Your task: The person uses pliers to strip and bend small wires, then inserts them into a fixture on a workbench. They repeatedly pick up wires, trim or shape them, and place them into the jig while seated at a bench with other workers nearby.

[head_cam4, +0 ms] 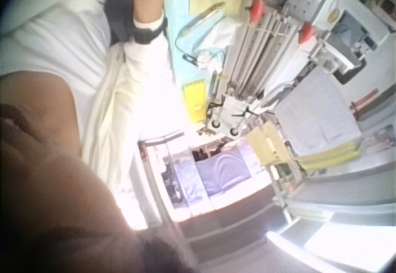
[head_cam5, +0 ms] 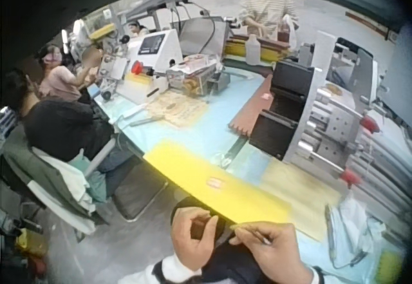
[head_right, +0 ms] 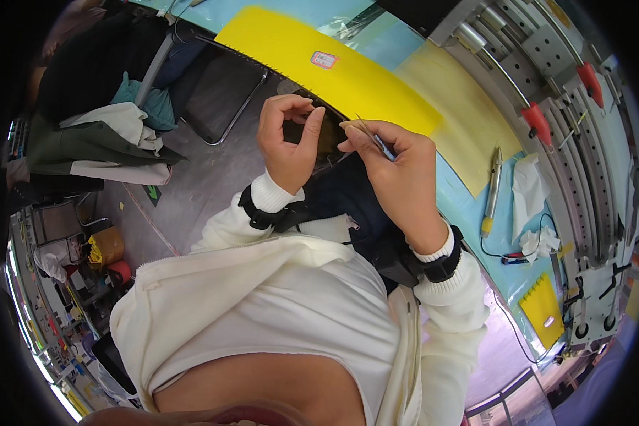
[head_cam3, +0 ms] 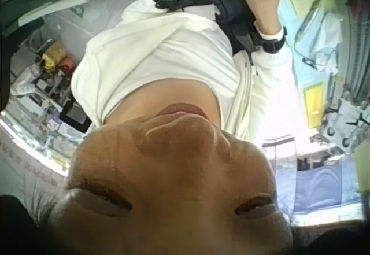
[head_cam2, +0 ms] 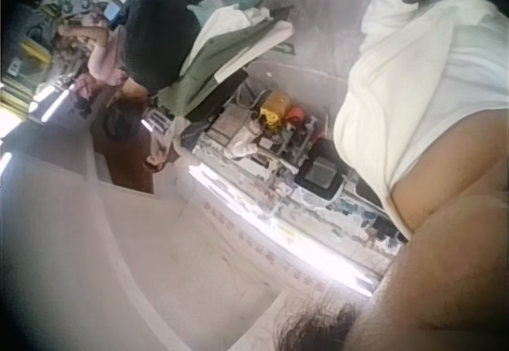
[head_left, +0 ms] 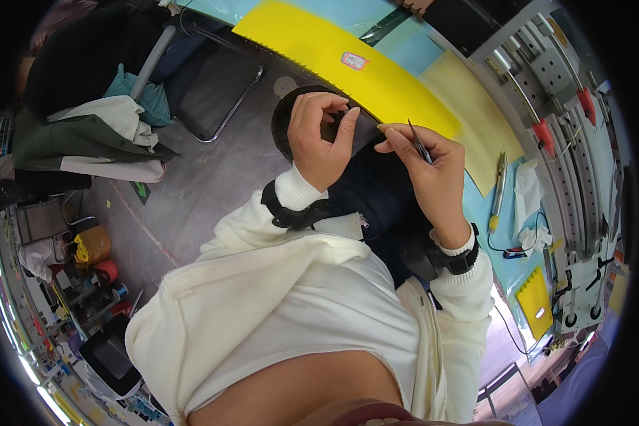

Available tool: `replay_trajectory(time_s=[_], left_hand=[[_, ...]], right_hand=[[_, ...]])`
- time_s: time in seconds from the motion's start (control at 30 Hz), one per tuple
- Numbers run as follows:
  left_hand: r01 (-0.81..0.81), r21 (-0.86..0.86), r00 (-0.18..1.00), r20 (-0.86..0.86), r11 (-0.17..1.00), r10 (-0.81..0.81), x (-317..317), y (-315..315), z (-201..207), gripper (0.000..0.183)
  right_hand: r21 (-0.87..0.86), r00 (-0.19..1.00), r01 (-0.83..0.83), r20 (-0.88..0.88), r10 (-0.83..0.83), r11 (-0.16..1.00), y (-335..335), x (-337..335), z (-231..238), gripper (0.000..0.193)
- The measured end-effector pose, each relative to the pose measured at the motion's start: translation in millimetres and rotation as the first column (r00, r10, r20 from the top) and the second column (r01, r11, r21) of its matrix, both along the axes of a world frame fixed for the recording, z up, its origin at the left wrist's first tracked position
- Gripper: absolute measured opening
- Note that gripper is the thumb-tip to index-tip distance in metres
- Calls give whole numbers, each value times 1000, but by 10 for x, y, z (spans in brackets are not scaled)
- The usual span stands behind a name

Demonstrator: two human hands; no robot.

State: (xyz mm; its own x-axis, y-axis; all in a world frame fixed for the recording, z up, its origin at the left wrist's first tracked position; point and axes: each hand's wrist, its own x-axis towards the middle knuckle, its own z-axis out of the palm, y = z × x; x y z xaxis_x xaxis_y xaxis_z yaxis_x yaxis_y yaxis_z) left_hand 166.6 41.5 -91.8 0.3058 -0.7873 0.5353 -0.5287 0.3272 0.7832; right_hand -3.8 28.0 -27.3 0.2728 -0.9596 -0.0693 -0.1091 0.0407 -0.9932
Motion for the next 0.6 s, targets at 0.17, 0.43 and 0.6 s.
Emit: replay_trajectory(time_s=[0.17, 0.43, 0.6], left_hand=[[306, -59, 951, 47, 950, -304, -130, 46, 312, 9], [594, 124, 740, -471, 795, -479, -463, 119, 497, 14], [633, 110, 698, -511, 767, -502, -583, 166, 569, 14]], right_hand=[[67, 995, -14, 100, 7, 998, 133, -204, 113, 18], [30, 984, 108, 137, -111, 994, 334, -446, 152, 16], [-14, 986, 132, 103, -130, 991, 416, -531, 145, 19]])
